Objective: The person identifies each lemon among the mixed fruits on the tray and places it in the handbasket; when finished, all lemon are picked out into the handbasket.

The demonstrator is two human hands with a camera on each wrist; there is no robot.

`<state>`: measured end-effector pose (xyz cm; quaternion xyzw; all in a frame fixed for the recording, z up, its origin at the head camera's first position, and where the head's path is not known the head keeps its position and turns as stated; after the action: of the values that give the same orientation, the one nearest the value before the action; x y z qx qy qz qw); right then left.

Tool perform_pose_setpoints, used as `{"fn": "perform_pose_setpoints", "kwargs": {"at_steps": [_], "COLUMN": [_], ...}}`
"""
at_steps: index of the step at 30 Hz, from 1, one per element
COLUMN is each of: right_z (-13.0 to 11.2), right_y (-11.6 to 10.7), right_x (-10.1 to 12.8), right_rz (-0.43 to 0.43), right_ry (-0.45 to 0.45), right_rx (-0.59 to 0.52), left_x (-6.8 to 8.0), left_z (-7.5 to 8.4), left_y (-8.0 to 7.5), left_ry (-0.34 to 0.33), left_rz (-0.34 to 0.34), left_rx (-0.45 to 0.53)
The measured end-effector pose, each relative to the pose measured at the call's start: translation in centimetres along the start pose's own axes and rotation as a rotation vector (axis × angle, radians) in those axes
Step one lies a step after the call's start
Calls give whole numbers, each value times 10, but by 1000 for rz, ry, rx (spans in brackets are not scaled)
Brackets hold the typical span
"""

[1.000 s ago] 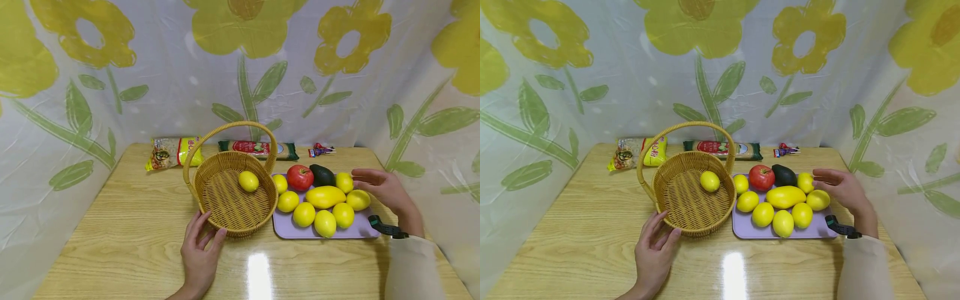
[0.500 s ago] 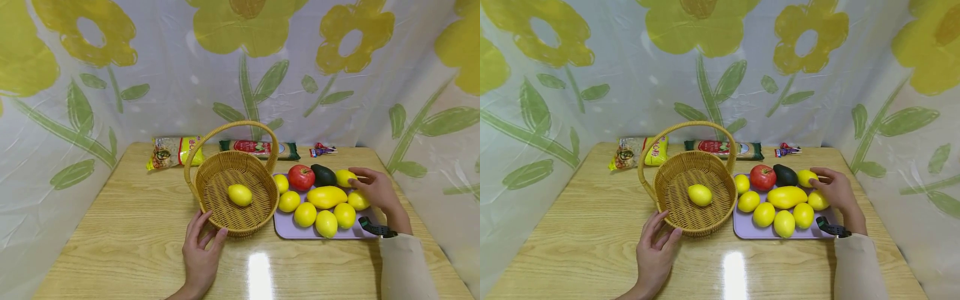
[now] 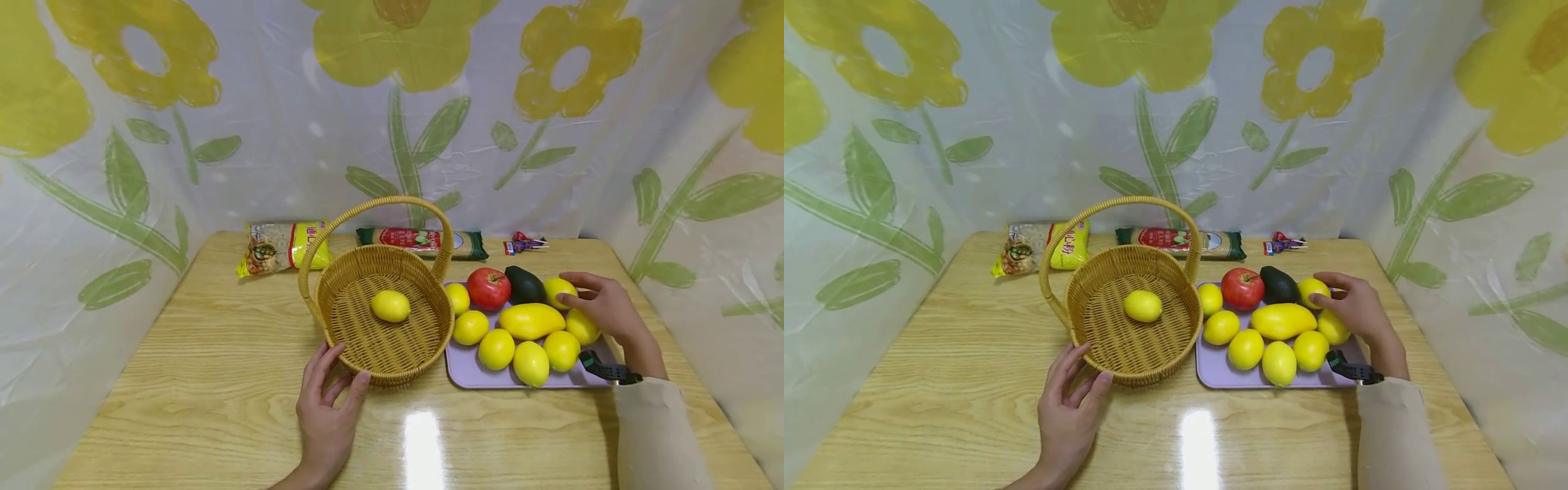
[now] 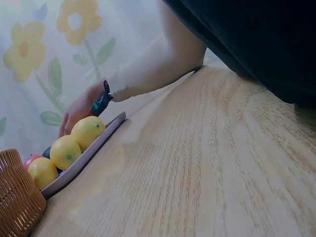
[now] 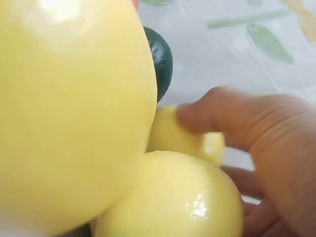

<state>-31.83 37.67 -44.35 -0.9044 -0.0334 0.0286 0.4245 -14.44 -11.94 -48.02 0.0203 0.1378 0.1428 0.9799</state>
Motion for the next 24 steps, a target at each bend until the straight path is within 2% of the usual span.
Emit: {"fn": "perform_pose_setpoints", "kwargs": {"at_steps": [5,8,10,13,17,20,24], "right_z": [-23,-55,-82,-125,-172,-200,-230], "right_y": [-13,-13,-5,18,60,89,117], "right_x": [3,7,11,19,32,43,59], "right_rz": [105,87,17,-150,-357,-431,-459], "right_ry": [-72,-162,-254,-394,-503,-570,-668], "right_rx": [-79,-138,-200,-302,-378,-370,-336], "left_x": [0,0,0,0,0,0,0], "left_z": [1,1,1,0,0,-1,0], "left_y": [-1,-2,-2,-1,0,0,0], "left_ry": [12,10,6,1,0,1,4], "left_rz": [4,9,8,1,-3,-7,-10], "left_rx": [3,-1,-2,-5,-8,-5,1]}}
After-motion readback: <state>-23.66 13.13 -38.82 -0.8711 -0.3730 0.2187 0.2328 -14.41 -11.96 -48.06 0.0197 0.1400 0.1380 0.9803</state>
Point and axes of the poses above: each hand's wrist, its own x-axis away from the middle knuckle, its own y-axis out of the palm, z = x × y, the point moved 8 cm from there along -x, towards the middle knuckle, and after that the axes turned 3 degrees about x, right-handed, at the moved point
